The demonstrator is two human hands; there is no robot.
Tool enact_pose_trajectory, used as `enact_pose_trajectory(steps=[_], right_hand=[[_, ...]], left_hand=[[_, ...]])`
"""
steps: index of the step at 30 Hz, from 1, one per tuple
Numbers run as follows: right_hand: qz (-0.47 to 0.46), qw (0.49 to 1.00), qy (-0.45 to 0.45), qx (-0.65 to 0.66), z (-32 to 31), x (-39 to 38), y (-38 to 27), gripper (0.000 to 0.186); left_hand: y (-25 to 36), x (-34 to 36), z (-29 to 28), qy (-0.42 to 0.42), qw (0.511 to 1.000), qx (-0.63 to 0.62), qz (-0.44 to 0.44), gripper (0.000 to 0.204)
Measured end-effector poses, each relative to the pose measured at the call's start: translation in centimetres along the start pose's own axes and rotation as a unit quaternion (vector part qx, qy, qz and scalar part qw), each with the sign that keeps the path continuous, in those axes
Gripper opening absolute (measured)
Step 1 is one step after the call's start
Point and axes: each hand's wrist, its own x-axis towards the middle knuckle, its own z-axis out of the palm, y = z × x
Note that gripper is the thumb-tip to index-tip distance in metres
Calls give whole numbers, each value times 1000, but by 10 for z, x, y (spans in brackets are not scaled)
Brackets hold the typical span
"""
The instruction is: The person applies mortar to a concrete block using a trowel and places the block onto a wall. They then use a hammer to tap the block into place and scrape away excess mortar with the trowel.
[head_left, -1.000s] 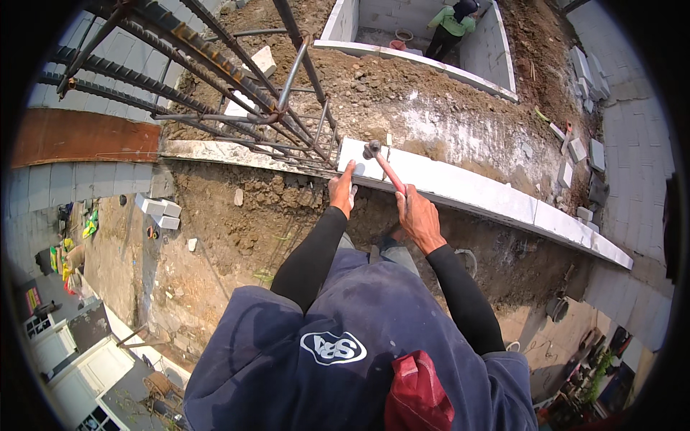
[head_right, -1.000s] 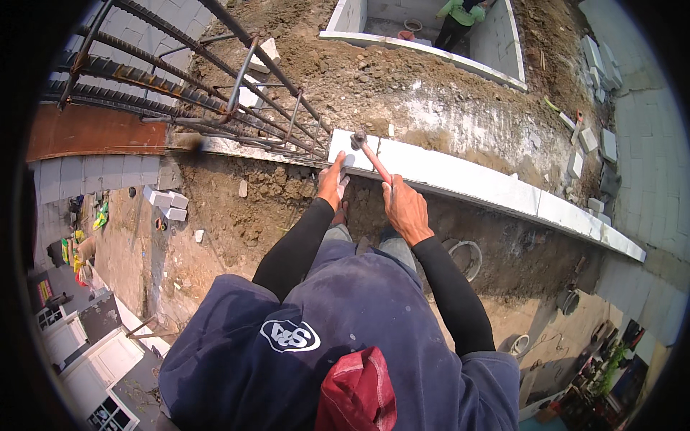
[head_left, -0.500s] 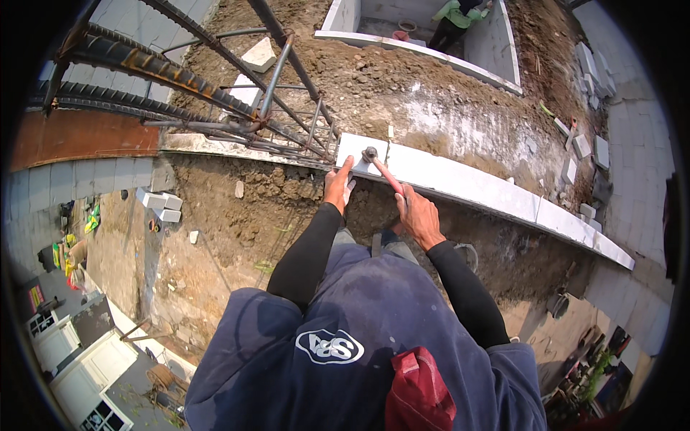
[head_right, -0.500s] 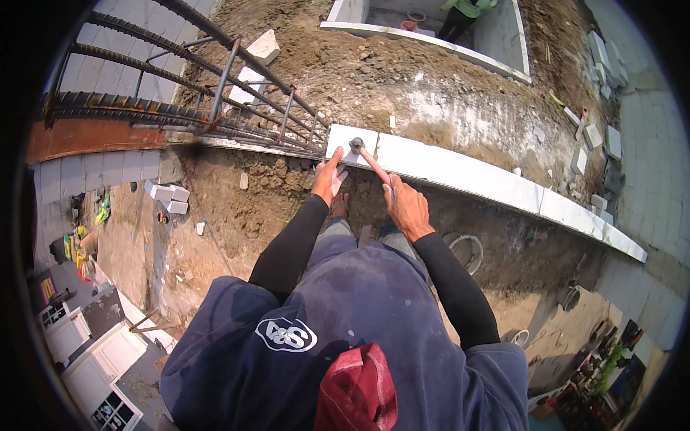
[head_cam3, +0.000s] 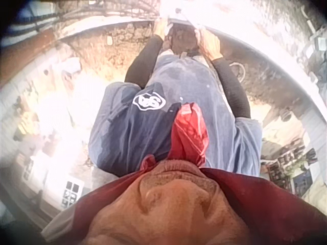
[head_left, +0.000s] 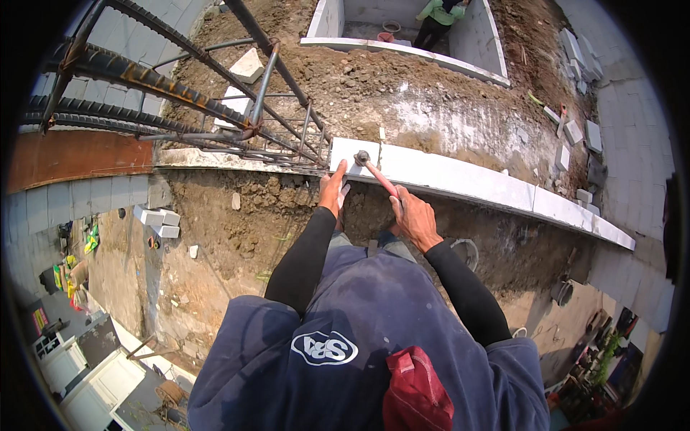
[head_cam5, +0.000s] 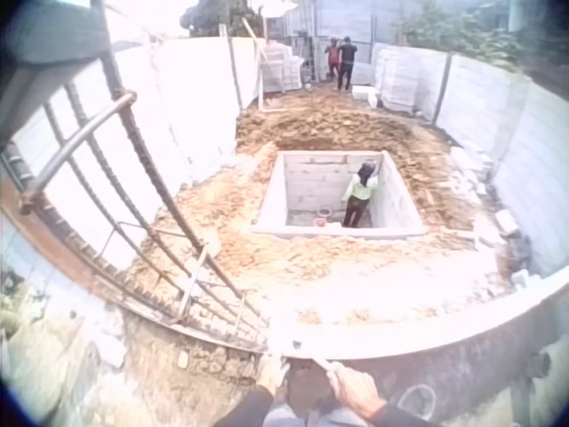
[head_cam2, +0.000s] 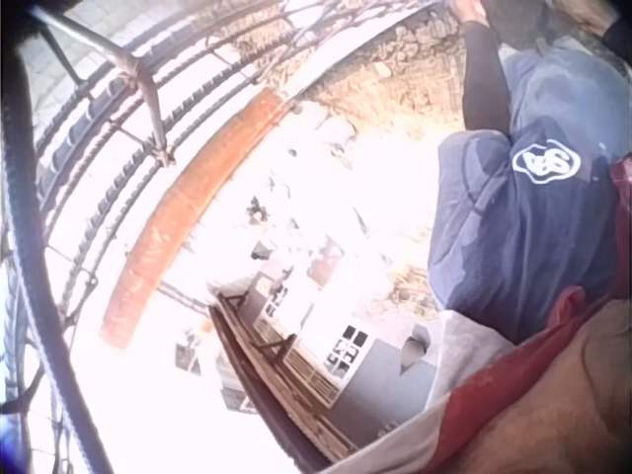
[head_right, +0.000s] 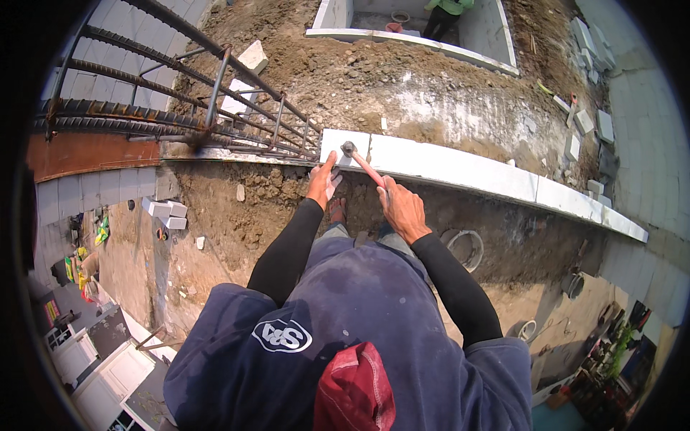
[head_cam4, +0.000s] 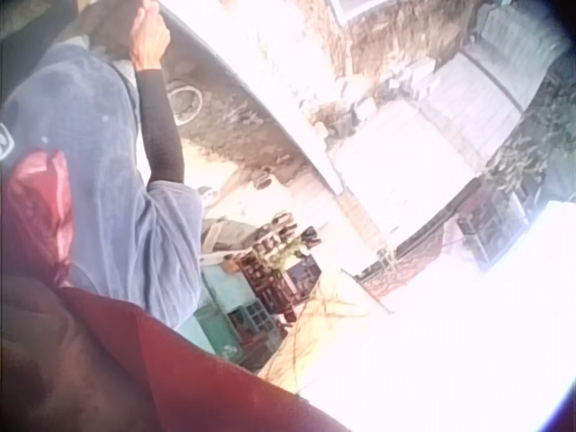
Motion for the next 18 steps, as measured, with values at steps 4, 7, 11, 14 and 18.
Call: enact_pose_trajectory(steps=[4,7,11,14,18], right_hand=[[20,1000,-6,7,-2,-3,0,30],[56,997,-33,36,-11,2,3,31],[128,979,-49,151,-48,16,-1,37],[106,976,-50,181,-84,52,10,42],[108,992,-56,30,-105,108,52,41]], left_hand=[[2,3,5,-13,1000,0,-17,88],[0,5,9,2,1000,14,-16,88],[-3,4,8,-8,999,17,-34,87],[5,11,-3,-4,998,42,-51,83],[1,5,-2,46,996,50,-52,82]])
